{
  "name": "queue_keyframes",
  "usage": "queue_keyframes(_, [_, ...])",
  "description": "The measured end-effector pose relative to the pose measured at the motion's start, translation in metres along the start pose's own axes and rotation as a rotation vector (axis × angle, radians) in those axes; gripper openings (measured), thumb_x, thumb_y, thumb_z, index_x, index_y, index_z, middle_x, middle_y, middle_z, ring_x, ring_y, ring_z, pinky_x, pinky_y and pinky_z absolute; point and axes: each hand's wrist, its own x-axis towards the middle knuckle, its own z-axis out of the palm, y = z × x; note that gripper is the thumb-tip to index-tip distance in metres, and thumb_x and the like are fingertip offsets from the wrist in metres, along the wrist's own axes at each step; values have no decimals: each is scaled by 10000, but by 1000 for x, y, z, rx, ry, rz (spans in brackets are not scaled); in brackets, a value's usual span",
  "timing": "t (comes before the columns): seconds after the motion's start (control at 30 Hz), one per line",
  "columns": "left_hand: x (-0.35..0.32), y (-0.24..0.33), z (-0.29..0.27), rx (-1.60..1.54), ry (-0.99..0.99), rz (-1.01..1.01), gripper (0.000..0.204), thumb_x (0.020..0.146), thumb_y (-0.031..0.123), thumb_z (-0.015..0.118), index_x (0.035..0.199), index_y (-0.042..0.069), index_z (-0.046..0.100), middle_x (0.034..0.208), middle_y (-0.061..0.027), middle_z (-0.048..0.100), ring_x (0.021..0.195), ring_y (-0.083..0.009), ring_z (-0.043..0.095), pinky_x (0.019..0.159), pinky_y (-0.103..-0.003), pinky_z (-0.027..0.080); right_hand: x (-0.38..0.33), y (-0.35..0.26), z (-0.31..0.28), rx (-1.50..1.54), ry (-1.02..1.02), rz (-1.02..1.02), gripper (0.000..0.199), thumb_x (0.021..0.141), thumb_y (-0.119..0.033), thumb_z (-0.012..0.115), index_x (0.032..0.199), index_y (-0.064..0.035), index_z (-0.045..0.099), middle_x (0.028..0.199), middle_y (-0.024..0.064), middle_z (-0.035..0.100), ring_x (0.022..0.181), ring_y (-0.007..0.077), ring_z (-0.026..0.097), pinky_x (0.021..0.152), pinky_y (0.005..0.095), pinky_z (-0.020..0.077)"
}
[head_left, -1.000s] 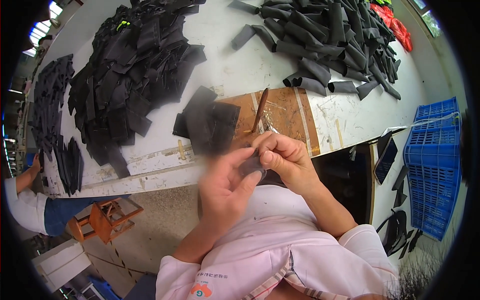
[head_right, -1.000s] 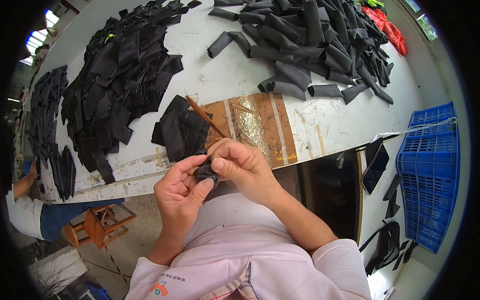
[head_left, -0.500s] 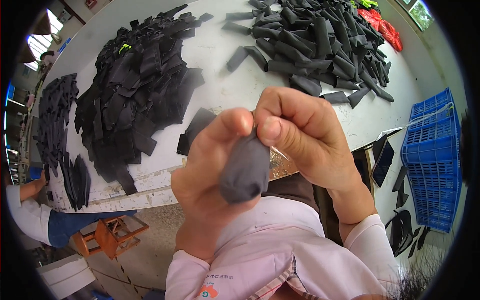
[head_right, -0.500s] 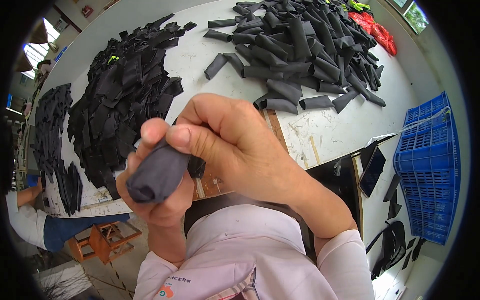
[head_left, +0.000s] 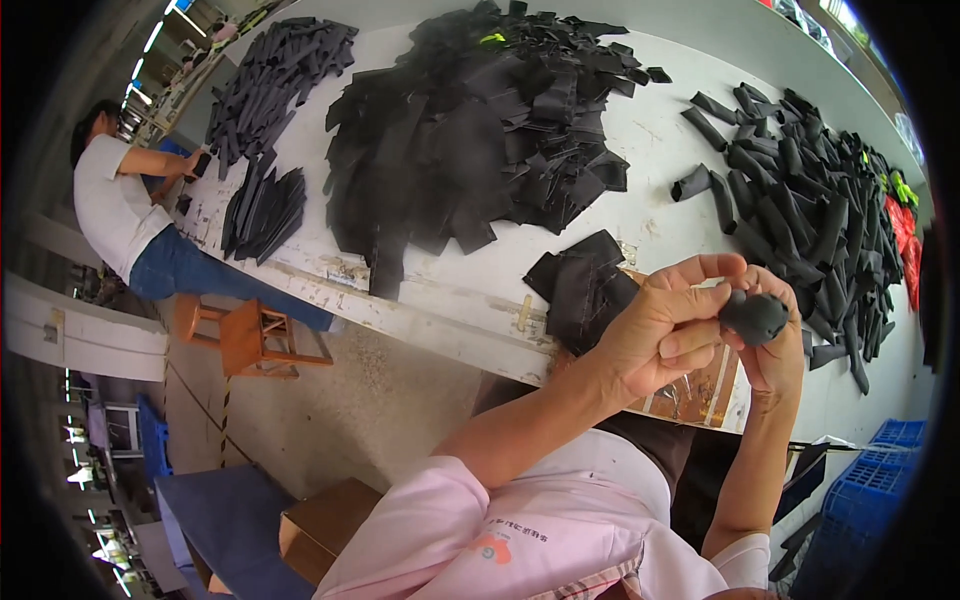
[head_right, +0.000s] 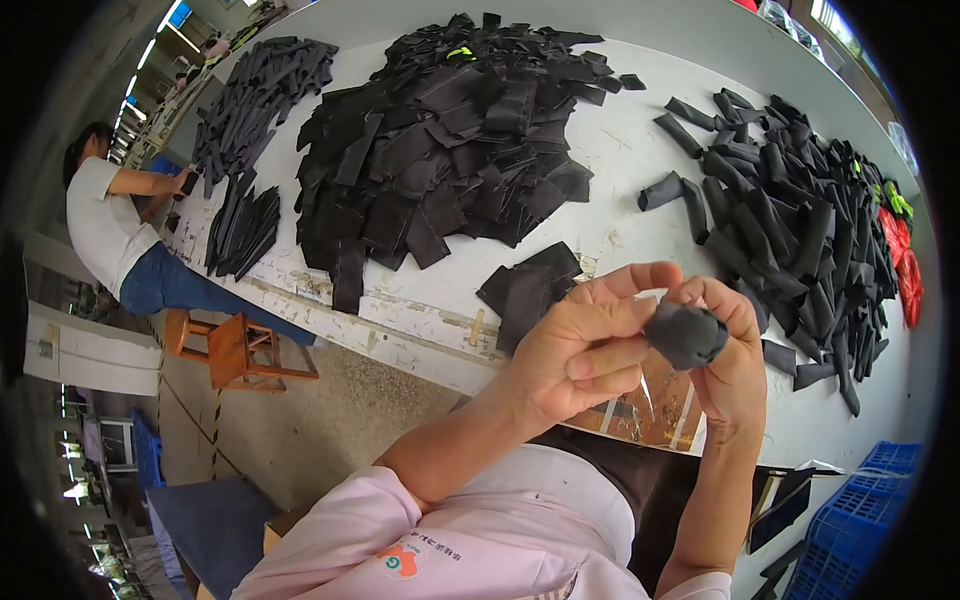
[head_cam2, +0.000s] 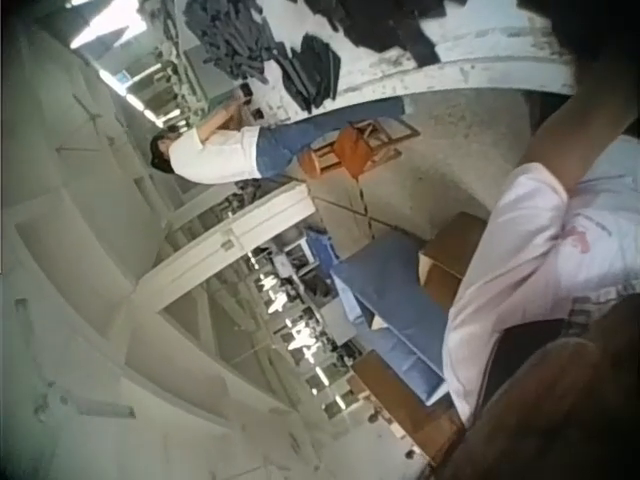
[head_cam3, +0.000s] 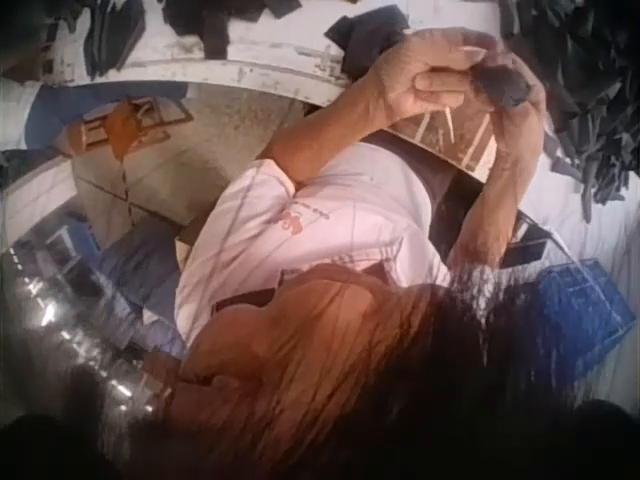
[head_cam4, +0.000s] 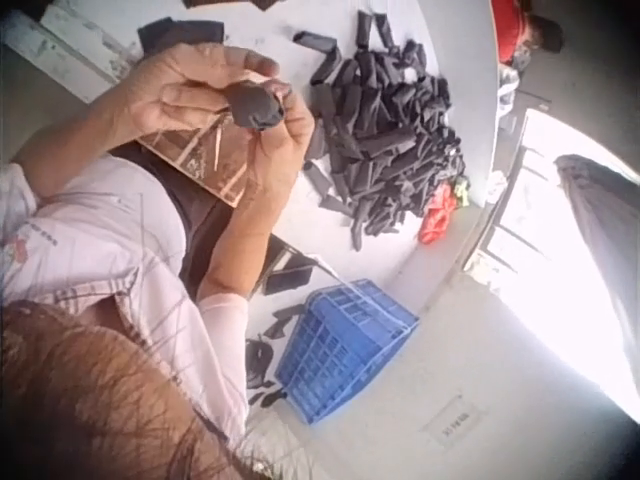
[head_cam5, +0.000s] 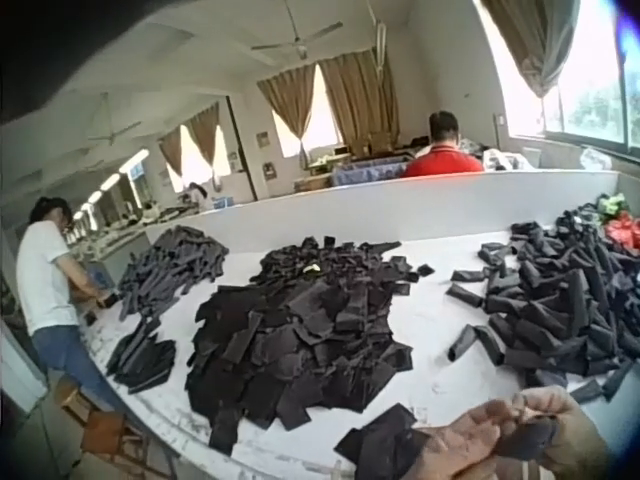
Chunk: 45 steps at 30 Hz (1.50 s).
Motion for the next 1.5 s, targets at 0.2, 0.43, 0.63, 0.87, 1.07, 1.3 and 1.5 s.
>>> queue_keyframes(0.2, [-3, -11, -22, 627, 225, 154, 151, 866, 97, 502, 1007, 40, 500, 667, -59, 566, 337, -6, 319, 303, -152, 210, -9, 32, -24, 91, -28, 76, 122, 710, -50, 585, 814, -15, 530, 661, -1, 509, 542, 63, 497, 442, 162, 382])
queue_keyframes(0.43, [-2, 4, -19, -255, -7, 6, 220, 870, 35, 423, 1081, 50, 485, 725, -50, 567, 321, -13, 293, 308, -155, 198, 5, -11, 6, -156, -56, 14, 221, 831, -223, 567, 780, -9, 545, 639, -18, 469, 528, 34, 384, 458, 160, 291])
queue_keyframes(0.63, [-6, 5, -53, 105, 250, -10, 166, 859, 25, 462, 1023, 41, 481, 738, -58, 566, 338, -26, 295, 319, -162, 229, -4, 38, -23, 72, -70, 205, 261, 849, -274, 554, 755, -31, 533, 625, -24, 459, 543, 40, 378, 482, 166, 307])
queue_keyframes(0.87, [-8, -19, -7, 897, 180, 328, 266, 821, 43, 533, 1063, -18, 443, 782, -77, 566, 364, -8, 320, 319, -145, 221, -2, 22, -21, 17, -161, 9, 284, 845, -284, 560, 702, -42, 519, 629, -25, 456, 578, 49, 377, 512, 186, 309])
queue_keyframes(1.07, [-15, -8, -35, 768, 312, 168, 284, 809, 107, 591, 1034, -7, 460, 794, -50, 557, 417, -19, 338, 355, -152, 240, -1, 48, -28, 56, -203, 104, 282, 843, -292, 561, 704, -49, 528, 614, -38, 464, 565, 49, 400, 512, 183, 331])
queue_keyframes(1.3, [-1, 1, -20, 1686, 70, 718, 211, 823, 84, 550, 1001, -27, 523, 865, -92, 578, 783, -155, 545, 688, -248, 442, -9, 27, -25, -350, 13, 179, 319, 849, -328, 535, 771, -19, 548, 671, 17, 529, 628, 82, 479, 557, 235, 389])
queue_keyframes(1.5, [-1, -12, -9, 1410, 68, 793, 63, 826, 36, 545, 850, -22, 545, 871, -112, 586, 812, -167, 530, 793, -296, 408, -18, -10, -7, -951, -21, -495, 363, 763, -370, 596, 855, -20, 571, 716, 65, 512, 665, 203, 534, 558, 316, 426])
